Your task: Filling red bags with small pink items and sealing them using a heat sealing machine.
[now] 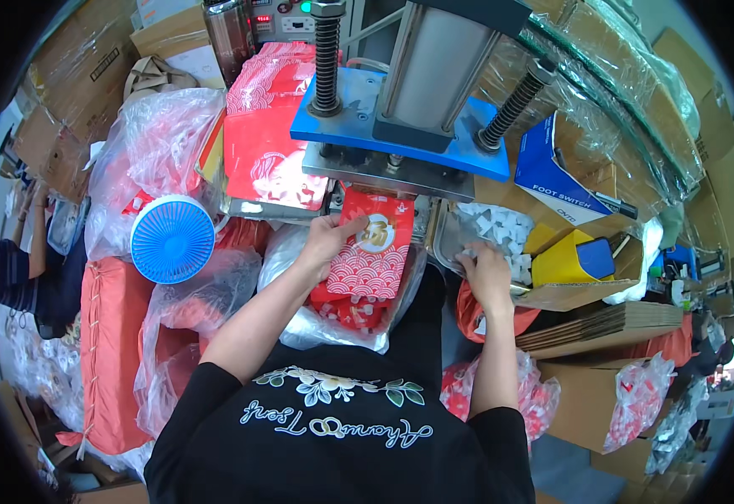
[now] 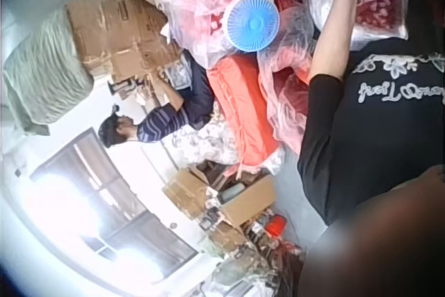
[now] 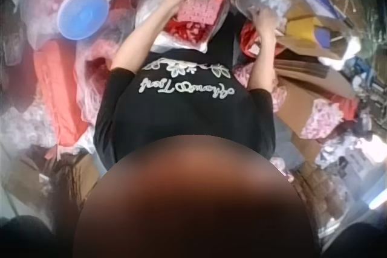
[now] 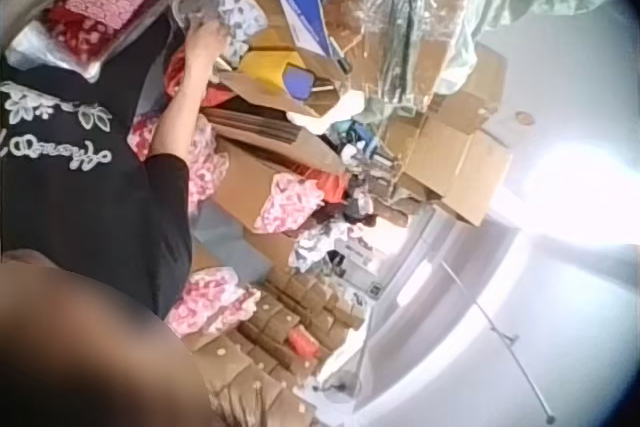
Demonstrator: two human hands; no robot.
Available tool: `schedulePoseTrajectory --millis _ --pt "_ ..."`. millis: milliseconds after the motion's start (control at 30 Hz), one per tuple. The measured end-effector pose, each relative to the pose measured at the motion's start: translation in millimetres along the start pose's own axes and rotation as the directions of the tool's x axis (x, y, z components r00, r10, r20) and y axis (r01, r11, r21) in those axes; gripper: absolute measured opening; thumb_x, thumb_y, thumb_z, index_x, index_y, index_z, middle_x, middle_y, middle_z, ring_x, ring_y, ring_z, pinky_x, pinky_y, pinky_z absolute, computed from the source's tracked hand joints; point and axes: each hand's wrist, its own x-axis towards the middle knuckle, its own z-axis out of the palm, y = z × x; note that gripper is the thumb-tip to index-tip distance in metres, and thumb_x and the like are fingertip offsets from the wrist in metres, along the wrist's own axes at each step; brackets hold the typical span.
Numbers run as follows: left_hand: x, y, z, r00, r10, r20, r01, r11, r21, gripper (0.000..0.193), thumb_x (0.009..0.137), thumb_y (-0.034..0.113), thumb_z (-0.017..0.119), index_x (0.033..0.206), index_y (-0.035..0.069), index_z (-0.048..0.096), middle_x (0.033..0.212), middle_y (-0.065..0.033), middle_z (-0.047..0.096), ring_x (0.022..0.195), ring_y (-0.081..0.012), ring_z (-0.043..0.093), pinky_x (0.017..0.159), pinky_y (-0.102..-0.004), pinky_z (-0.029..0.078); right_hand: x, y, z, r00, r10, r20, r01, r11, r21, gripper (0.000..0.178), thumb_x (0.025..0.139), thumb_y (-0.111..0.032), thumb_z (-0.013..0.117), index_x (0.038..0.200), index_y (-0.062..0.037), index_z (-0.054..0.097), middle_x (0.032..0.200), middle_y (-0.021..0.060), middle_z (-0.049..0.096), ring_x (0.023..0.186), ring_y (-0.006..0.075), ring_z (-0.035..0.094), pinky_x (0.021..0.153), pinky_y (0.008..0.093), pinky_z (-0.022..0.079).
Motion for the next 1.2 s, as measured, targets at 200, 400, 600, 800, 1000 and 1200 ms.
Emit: schedulePoseTrajectory --millis 200,400,600,800,1000,1200 --pt "-10 61 -37 0.768 0.640 0.033 -0.256 0.260 0.931 0.056 0.083 0.031 0.075 0.125 -0.002 0.059 0.112 -0.0194 0.068 0.101 -0.0302 0.066 0.086 -0.0334 0.051 5 2 -1 1.000 0.000 -0.013 0.006 0.861 0.509 0.022 0.086 -0.006 0.064 0.107 -0.0033 0.065 0.090 0.0124 0.059 0.074 0.0232 0.058 0.069 0.0339 0.047" --pt "-29 26 -117 0.593 0.736 0.325 -0.303 -0.170 0.938 0.034 0.080 0.013 0.071 0.114 0.011 0.069 0.120 -0.0104 0.066 0.121 -0.0290 0.055 0.111 -0.0479 0.028 12 1 6 0.988 0.126 0.090 -0.138 0.451 0.882 0.023 0.093 -0.004 0.058 0.115 -0.0015 0.063 0.094 0.0001 0.059 0.082 0.0083 0.057 0.075 0.0230 0.048" --pt "-63 25 -71 0.803 0.591 0.079 -0.481 0.563 0.672 0.022 0.078 -0.003 0.074 0.099 0.001 0.072 0.087 -0.0061 0.071 0.086 -0.0122 0.065 0.074 -0.0254 0.050 15 -79 -18 0.997 -0.080 -0.002 0.049 0.597 0.801 0.030 0.084 -0.005 0.070 0.114 -0.0031 0.064 0.104 0.0062 0.069 0.091 0.0122 0.064 0.082 0.0248 0.049" --pt "-66 -25 -58 0.890 0.370 0.265 -0.446 0.591 0.672 0.016 0.082 0.008 0.074 0.095 -0.002 0.072 0.085 -0.0058 0.070 0.081 -0.0104 0.062 0.073 -0.0257 0.048 12 -126 -25 0.913 -0.377 0.155 0.157 0.675 0.721 0.019 0.084 -0.009 0.071 0.102 -0.0027 0.071 0.099 0.0073 0.069 0.085 0.0121 0.063 0.077 0.0270 0.049" --pt "-49 -30 -43 0.960 0.211 0.186 -0.280 0.772 0.571 0.025 0.087 0.021 0.073 0.092 -0.003 0.072 0.084 -0.0055 0.070 0.072 -0.0061 0.059 0.067 -0.0241 0.048 22 -110 -10 0.932 -0.322 0.169 0.019 0.507 0.862 0.036 0.084 -0.011 0.072 0.118 -0.0007 0.063 0.104 0.0065 0.069 0.091 0.0118 0.063 0.081 0.0271 0.050" --pt "-14 -8 -2 0.998 0.069 0.002 -0.069 0.984 0.162 0.030 0.089 0.020 0.070 0.098 -0.009 0.068 0.089 -0.0152 0.071 0.074 -0.0178 0.069 0.064 -0.0289 0.054 38 -35 -25 0.978 0.072 -0.196 -0.007 0.950 0.311 0.030 0.089 -0.021 0.067 0.114 -0.0046 0.066 0.097 0.0130 0.072 0.086 0.0233 0.070 0.076 0.0336 0.052"
